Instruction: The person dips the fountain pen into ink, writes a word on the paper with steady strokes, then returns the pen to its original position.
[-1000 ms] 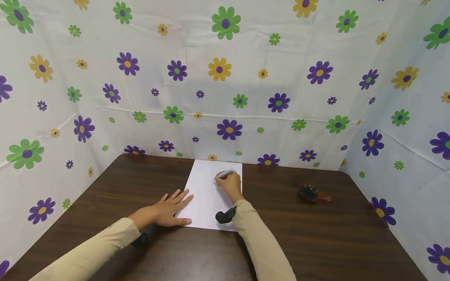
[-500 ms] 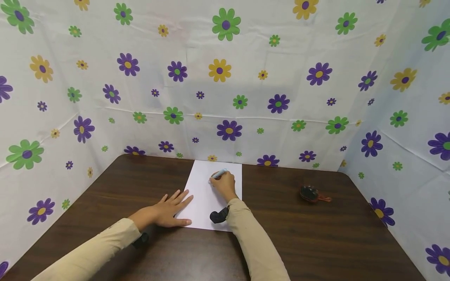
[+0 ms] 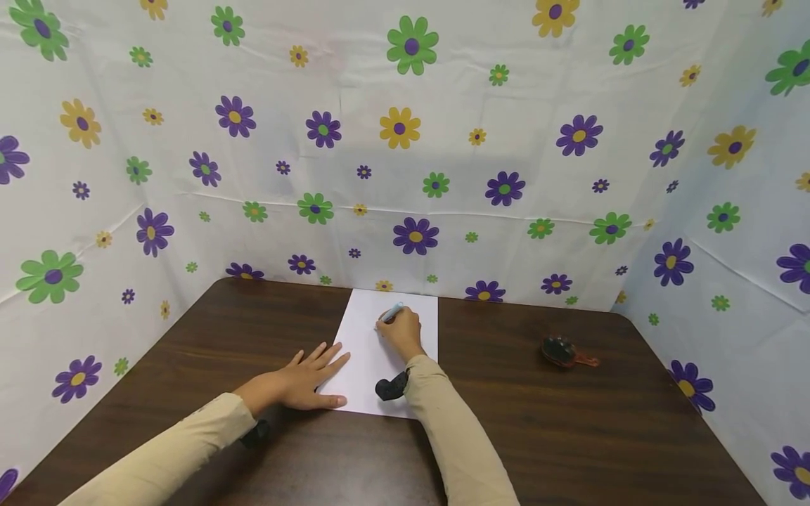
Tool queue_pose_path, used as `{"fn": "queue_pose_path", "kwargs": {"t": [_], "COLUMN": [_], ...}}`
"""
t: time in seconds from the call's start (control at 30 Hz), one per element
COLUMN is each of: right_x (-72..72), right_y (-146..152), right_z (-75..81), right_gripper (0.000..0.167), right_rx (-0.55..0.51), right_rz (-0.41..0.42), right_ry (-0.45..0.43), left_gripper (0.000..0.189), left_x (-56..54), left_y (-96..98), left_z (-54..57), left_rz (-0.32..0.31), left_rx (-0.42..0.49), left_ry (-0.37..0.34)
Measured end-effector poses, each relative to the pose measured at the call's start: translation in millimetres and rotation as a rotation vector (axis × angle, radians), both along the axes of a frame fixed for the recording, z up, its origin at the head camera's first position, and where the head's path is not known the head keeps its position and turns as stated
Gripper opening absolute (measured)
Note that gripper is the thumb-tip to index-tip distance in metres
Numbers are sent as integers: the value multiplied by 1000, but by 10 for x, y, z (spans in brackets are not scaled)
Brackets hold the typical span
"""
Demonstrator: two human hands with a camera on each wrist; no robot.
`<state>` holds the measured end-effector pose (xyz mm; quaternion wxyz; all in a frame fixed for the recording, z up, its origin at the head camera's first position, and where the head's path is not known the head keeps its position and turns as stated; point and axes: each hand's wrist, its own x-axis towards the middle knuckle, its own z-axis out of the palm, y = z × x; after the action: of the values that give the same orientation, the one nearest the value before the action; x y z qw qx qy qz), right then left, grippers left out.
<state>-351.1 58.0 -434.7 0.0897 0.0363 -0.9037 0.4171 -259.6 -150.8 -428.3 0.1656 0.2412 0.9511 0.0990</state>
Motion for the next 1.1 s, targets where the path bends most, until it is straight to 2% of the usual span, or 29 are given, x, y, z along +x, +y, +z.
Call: {"fn": "queue_pose_path", "kwargs": {"t": [0.5,1.1], "right_x": [25,21], "right_y": [-33,104], "right_z": [28,31], "right_gripper": [6,5], "right_rx": [48,60], "right_rz": [34,-18], "right_ry": [26,18], "left_gripper": [89,90], "left_x": [-50,-13], "left_y": [-4,13], "left_z": [-39,6], "left_rz": [5,2], "left_rx": [-17,-16], "left_ry": [1,-15]}}
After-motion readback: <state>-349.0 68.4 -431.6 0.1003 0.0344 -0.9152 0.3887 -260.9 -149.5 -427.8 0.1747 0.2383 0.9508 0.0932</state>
